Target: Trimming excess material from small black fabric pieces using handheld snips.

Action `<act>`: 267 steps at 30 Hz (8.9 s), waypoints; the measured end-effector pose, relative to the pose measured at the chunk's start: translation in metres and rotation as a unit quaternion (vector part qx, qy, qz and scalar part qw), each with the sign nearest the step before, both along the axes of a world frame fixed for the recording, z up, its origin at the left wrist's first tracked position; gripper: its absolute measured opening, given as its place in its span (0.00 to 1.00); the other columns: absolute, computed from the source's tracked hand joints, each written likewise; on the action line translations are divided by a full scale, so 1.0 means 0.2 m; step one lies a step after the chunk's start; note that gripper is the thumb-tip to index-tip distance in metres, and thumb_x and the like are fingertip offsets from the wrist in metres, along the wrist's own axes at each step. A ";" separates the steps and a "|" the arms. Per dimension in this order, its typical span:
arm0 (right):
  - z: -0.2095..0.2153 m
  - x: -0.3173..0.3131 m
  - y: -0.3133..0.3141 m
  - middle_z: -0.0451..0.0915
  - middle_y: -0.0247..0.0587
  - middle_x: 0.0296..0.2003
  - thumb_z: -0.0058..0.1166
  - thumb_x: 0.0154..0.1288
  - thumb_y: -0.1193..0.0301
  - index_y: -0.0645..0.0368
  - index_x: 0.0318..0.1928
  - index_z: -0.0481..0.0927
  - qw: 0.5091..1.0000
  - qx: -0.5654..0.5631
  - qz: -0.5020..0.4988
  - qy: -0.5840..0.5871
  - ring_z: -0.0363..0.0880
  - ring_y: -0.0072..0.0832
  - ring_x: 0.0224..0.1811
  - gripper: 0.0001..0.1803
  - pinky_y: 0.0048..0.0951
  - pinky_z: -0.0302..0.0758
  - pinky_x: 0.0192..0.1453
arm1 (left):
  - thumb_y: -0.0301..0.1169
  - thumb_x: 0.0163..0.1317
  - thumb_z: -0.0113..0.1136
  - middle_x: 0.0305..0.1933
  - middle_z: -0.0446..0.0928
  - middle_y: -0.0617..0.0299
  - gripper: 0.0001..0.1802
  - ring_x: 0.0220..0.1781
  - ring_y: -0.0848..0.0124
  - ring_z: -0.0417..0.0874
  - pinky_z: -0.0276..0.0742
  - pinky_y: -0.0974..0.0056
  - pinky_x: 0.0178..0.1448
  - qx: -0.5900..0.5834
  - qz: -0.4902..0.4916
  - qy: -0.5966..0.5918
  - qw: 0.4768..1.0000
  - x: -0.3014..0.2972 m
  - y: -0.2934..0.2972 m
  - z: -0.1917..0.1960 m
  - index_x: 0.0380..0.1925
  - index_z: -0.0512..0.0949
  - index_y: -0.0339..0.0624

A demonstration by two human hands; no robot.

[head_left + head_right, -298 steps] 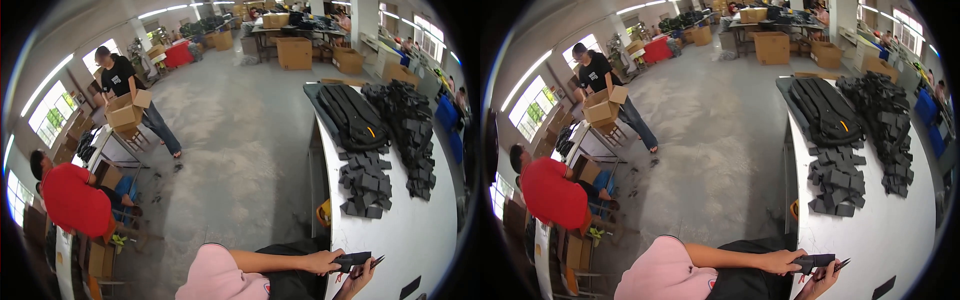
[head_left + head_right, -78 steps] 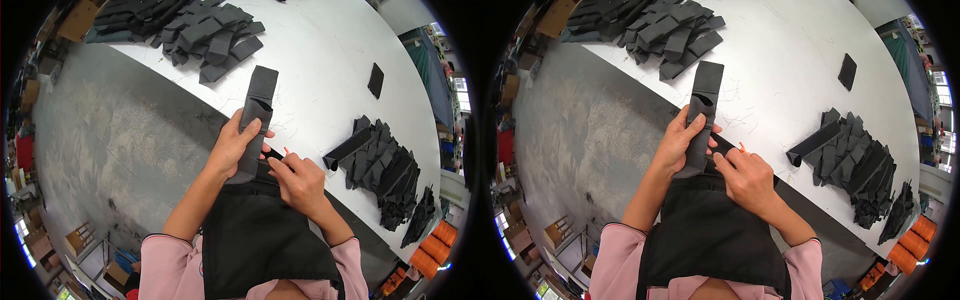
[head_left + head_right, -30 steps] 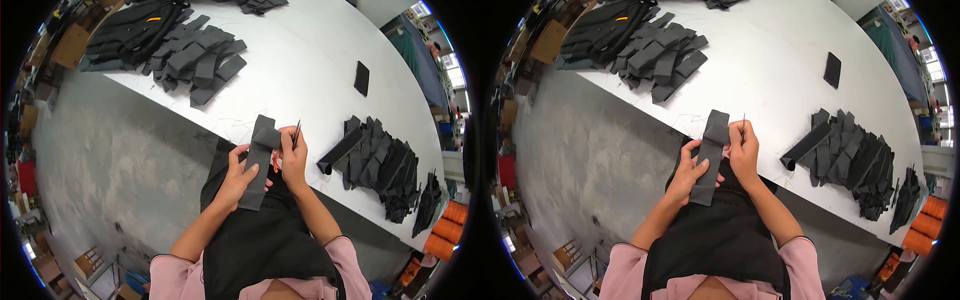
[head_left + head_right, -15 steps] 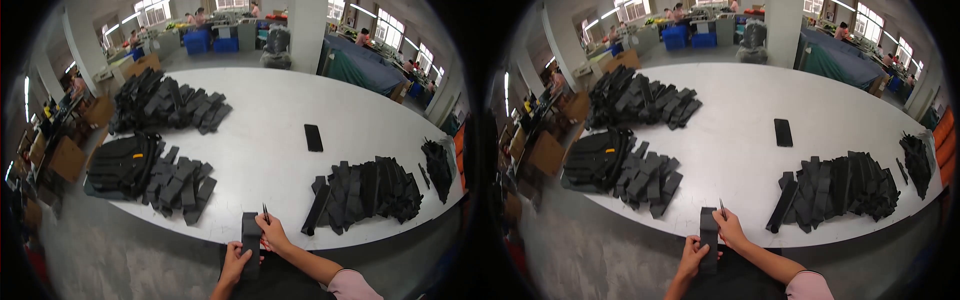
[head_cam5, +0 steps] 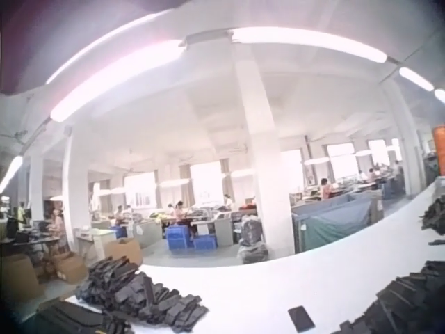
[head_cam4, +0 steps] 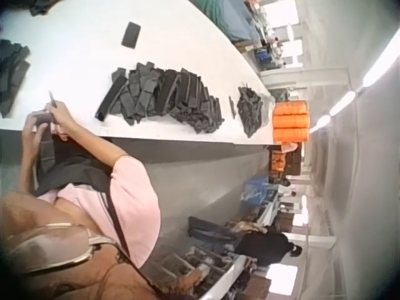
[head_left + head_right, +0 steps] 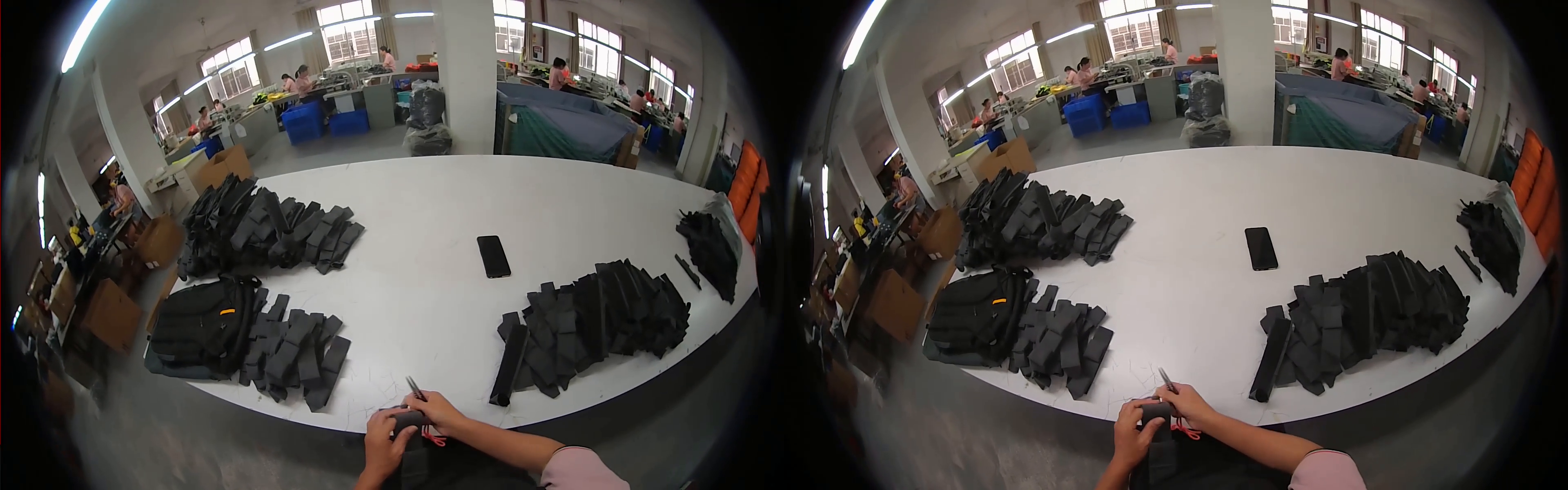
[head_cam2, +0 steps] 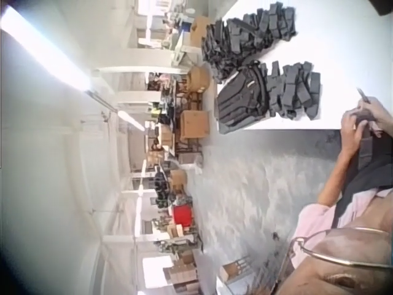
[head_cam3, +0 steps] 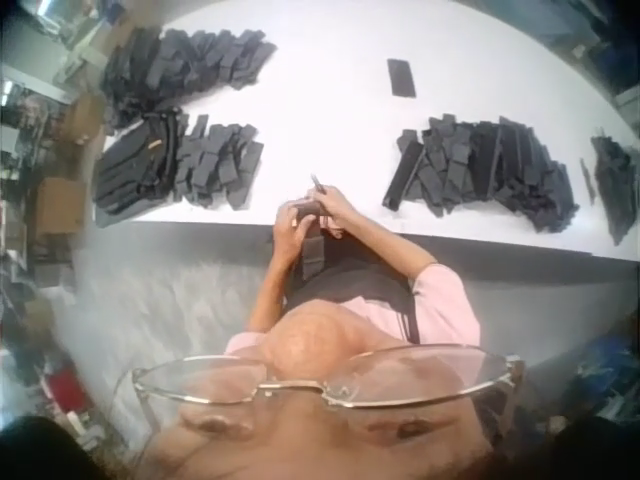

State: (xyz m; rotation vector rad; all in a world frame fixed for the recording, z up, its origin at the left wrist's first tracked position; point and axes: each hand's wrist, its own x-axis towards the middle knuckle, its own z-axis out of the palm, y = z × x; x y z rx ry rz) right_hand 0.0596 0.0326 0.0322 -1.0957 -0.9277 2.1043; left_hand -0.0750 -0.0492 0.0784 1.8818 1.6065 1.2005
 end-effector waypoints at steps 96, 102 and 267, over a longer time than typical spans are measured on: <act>0.33 0.57 -0.08 0.80 0.44 0.27 0.56 0.59 0.72 0.61 0.40 0.69 0.802 0.480 -0.005 -0.356 0.81 0.35 0.25 0.12 0.30 0.73 0.27 | 0.28 0.54 0.59 0.60 0.69 0.55 0.13 0.65 0.58 0.63 0.54 0.57 0.68 -0.139 -0.212 -0.204 0.946 0.29 0.29 -0.01 0.40 0.77 0.36; 0.15 0.52 -0.03 0.80 0.41 0.29 0.56 0.59 0.76 0.64 0.42 0.68 0.965 0.227 -0.054 -0.121 0.78 0.21 0.31 0.13 0.21 0.72 0.36 | 0.31 0.63 0.53 0.46 0.75 0.65 0.13 0.46 0.77 0.73 0.68 0.72 0.50 -0.325 -0.025 -0.423 0.846 0.31 0.34 -0.06 0.46 0.76 0.38; 0.39 0.45 -0.19 0.69 0.39 0.29 0.62 0.47 0.76 0.59 0.37 0.75 0.714 0.595 0.067 -0.363 0.74 0.34 0.22 0.14 0.30 0.70 0.24 | 0.31 0.62 0.58 0.24 0.75 0.72 0.08 0.25 0.88 0.68 0.63 0.78 0.28 -0.287 0.037 -0.485 0.825 0.29 0.18 -0.07 0.33 0.78 0.36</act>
